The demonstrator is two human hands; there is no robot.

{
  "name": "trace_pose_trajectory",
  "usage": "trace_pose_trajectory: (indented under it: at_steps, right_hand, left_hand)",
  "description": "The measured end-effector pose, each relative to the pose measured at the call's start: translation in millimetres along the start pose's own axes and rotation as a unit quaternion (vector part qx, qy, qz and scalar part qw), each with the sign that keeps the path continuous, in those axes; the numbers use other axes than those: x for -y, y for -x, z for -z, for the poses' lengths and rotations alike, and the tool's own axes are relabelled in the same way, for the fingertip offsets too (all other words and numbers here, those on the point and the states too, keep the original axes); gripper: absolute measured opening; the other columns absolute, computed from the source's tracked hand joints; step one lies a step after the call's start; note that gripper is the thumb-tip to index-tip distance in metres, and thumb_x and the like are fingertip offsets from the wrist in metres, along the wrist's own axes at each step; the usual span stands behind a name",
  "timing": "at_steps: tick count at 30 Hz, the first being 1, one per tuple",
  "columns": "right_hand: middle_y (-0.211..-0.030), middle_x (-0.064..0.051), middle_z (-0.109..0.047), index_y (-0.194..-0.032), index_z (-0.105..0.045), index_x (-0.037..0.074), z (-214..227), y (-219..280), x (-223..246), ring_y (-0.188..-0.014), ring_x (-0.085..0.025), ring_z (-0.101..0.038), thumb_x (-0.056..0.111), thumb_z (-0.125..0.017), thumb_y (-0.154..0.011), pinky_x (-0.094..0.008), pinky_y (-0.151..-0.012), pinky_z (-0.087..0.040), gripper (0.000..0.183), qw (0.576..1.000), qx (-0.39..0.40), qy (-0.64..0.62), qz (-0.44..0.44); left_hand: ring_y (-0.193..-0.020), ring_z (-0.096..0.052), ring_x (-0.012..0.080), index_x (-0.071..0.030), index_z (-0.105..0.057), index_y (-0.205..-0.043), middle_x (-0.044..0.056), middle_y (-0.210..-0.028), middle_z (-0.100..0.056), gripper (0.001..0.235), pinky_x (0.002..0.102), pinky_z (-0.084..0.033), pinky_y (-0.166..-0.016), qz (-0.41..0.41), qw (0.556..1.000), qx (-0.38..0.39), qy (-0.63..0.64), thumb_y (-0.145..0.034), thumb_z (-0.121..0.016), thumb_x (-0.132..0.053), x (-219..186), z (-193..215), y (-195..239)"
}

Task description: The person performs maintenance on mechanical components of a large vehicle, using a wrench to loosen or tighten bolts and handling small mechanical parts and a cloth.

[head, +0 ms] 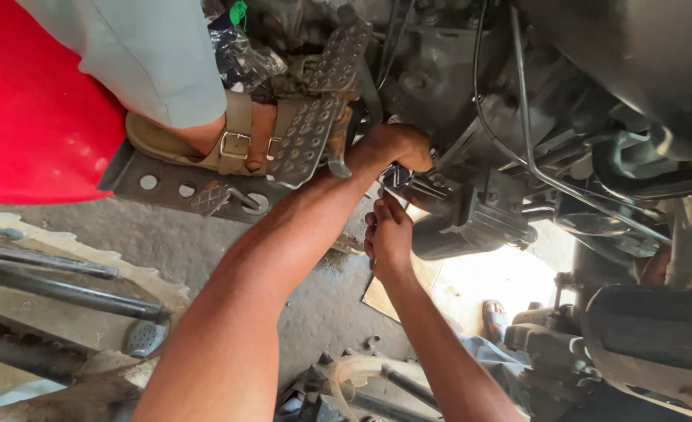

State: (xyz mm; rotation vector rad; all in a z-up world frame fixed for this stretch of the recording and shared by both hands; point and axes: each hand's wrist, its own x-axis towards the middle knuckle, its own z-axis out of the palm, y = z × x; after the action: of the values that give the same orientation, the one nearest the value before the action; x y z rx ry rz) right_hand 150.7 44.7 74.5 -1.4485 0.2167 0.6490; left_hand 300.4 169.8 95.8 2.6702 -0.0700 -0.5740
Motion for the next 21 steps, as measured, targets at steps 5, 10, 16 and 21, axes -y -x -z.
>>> trace_pose_trajectory:
  at_steps: [5, 10, 16, 21]
  right_hand:
    - [-0.07, 0.002, -0.05, -0.137, -0.055, 0.009, 2, -4, 6, -0.042, -0.005, -0.032, 0.019, -0.048, -0.103, -0.025, -0.034, -0.025, 0.036, 1.0, 0.005, 0.025, 0.004]
    - [-0.072, 0.0, -0.054, -0.135, -0.057, 0.011, 4, -5, 1, -0.046, -0.006, -0.037, 0.023, -0.053, -0.102, -0.026, -0.038, -0.028, 0.035, 0.998, -0.004, 0.06, 0.005]
    - [-0.084, -0.005, -0.064, -0.127, -0.056, 0.005, 19, 4, 20, -0.058, -0.012, -0.056, 0.021, -0.053, -0.101, -0.029, -0.053, -0.047, 0.03, 0.993, 0.04, 0.106, -0.037]
    - [-0.08, -0.005, -0.054, -0.12, -0.057, 0.001, 49, -19, -16, -0.057, -0.012, -0.043, 0.018, -0.056, -0.101, -0.03, -0.049, -0.036, 0.025, 0.996, 0.065, 0.051, -0.045]
  left_hand:
    - [-0.131, -0.058, 0.0346, -0.009, -0.072, -0.124, 0.017, -0.138, -0.063, 0.045, 0.046, -0.046, -0.109, -0.01, 1.0, 0.019, -0.009, -0.092, -0.048, -0.028, -3, -3, -2]
    - [-0.126, -0.06, 0.0366, -0.009, -0.073, -0.122, 0.018, -0.132, -0.065, 0.042, 0.049, -0.046, -0.105, 0.014, 0.999, 0.013, -0.028, -0.091, -0.05, -0.025, 3, -2, 0]
    - [-0.115, -0.065, 0.0384, -0.008, -0.073, -0.119, 0.02, -0.121, -0.07, 0.037, 0.05, -0.051, -0.097, 0.022, 0.994, -0.102, 0.035, -0.091, -0.053, -0.02, -4, -2, 60]
    - [-0.106, -0.068, 0.0405, -0.008, -0.073, -0.116, 0.021, -0.11, -0.073, 0.032, 0.052, -0.053, -0.091, -0.009, 0.937, -0.28, 0.21, -0.092, -0.055, -0.018, -30, -3, 123]
